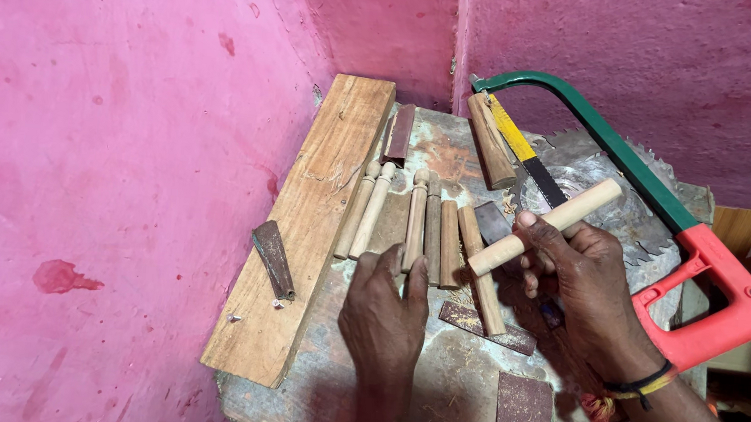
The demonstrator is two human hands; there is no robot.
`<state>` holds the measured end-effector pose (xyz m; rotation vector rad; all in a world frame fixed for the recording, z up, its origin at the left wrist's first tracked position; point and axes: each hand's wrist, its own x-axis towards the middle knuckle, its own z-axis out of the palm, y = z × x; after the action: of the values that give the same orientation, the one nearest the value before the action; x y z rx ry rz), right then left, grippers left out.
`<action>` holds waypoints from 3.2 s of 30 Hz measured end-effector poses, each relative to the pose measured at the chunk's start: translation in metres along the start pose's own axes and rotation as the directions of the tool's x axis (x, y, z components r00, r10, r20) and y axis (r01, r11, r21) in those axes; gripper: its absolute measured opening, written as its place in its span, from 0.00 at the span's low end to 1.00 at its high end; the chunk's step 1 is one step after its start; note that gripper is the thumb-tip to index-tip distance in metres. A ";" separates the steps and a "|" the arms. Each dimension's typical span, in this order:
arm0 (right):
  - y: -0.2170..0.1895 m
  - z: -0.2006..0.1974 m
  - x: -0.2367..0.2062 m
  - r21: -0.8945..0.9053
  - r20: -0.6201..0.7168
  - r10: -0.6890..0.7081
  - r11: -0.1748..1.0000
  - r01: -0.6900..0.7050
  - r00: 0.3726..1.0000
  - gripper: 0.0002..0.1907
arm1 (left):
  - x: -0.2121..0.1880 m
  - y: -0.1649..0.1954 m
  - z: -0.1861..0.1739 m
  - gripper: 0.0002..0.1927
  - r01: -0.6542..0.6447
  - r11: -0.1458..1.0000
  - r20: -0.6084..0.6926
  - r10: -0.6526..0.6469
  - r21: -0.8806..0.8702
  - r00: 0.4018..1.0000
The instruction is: The person picks up small wooden dowels and uses a sanding block to smooth their surfaces. They rotate the dowels and sand different sections, then place them back on the workbench among other dowels and tools.
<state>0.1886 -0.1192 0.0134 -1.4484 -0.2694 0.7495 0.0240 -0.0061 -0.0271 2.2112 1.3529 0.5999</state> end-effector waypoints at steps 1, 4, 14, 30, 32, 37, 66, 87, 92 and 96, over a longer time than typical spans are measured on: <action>0.000 0.000 0.000 0.000 -0.001 0.003 1.000 -0.003 1.000 0.15 | 0.000 0.001 0.000 0.22 -0.004 1.000 -0.003 0.004 -0.001 1.000; 0.000 0.001 -0.001 0.000 0.000 0.008 1.000 -0.008 1.000 0.15 | -0.001 0.001 -0.002 0.23 -0.005 1.000 0.005 0.004 0.019 1.000; -0.004 0.005 -0.004 -0.021 -0.021 0.040 0.999 -0.041 0.999 0.15 | 0.002 0.001 -0.018 0.27 0.095 0.993 -0.128 -0.086 0.066 0.988; -0.002 0.007 -0.005 -0.031 -0.019 0.041 0.999 -0.042 0.999 0.16 | 0.001 -0.010 -0.002 0.22 0.071 0.992 -0.100 -0.060 0.102 0.993; -0.003 0.007 -0.005 -0.034 -0.025 0.048 0.998 -0.049 0.999 0.16 | 0.003 -0.010 -0.002 0.21 0.063 0.994 -0.133 -0.051 0.084 0.990; -0.003 0.005 -0.005 -0.011 -0.005 0.038 0.999 -0.038 0.999 0.16 | 0.010 -0.009 -0.007 0.17 0.477 0.752 0.120 -0.479 -0.456 0.870; 0.013 -0.002 -0.001 0.286 0.176 -0.049 0.958 -0.004 0.983 0.13 | -0.010 0.021 -0.002 0.19 0.246 0.020 0.246 0.053 -0.969 0.968; 0.011 -0.004 0.000 0.229 0.273 -0.019 0.972 -0.046 0.962 0.14 | -0.010 0.016 -0.001 0.18 0.253 0.082 0.257 0.053 -0.964 0.965; 0.013 -0.005 0.001 0.238 0.272 -0.036 0.971 -0.031 0.961 0.14 | -0.010 0.014 0.000 0.18 0.250 0.122 0.259 0.064 -0.961 0.964; 0.013 -0.005 0.002 0.242 0.273 -0.036 0.970 -0.032 0.961 0.15 | -0.011 0.015 0.001 0.19 0.264 0.122 0.272 0.058 -0.957 0.961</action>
<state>0.1891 -0.1224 -0.0007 -1.1091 -0.3777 0.9503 0.0307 -0.0221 -0.0201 0.9325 0.5346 0.8031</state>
